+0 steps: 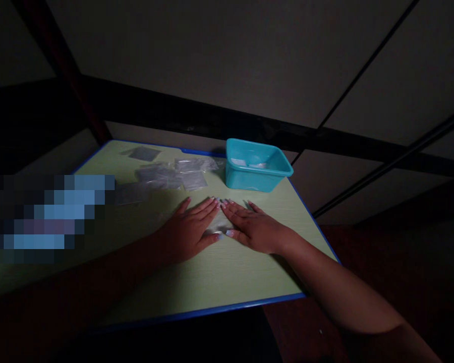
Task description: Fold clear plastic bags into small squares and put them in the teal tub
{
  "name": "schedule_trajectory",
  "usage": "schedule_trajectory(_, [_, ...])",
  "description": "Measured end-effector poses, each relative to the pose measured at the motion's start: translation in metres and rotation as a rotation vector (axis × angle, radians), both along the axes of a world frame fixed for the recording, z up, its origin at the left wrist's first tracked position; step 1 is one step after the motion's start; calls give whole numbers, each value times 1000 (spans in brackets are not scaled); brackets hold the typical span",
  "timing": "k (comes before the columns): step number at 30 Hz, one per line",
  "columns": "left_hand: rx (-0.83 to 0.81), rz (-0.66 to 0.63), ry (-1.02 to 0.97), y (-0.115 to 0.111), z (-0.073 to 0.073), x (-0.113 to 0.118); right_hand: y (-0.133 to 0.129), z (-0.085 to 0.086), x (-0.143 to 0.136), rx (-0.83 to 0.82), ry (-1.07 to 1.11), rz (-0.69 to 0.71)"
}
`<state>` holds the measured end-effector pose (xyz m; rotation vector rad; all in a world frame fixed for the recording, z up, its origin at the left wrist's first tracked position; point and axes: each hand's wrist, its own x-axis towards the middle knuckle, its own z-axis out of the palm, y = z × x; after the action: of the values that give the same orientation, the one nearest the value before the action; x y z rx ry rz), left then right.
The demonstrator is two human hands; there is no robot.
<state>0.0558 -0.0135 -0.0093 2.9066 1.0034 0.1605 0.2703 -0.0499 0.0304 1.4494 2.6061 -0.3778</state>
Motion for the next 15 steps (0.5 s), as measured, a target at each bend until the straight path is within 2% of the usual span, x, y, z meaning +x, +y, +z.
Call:
schedule_trajectory(9, [-42, -1, 18, 0, 4, 0, -6, 15, 6, -80, -81, -78])
schedule_trajectory(15, [-57, 4, 9, 1, 3, 0, -11, 18, 7, -75, -108, -153])
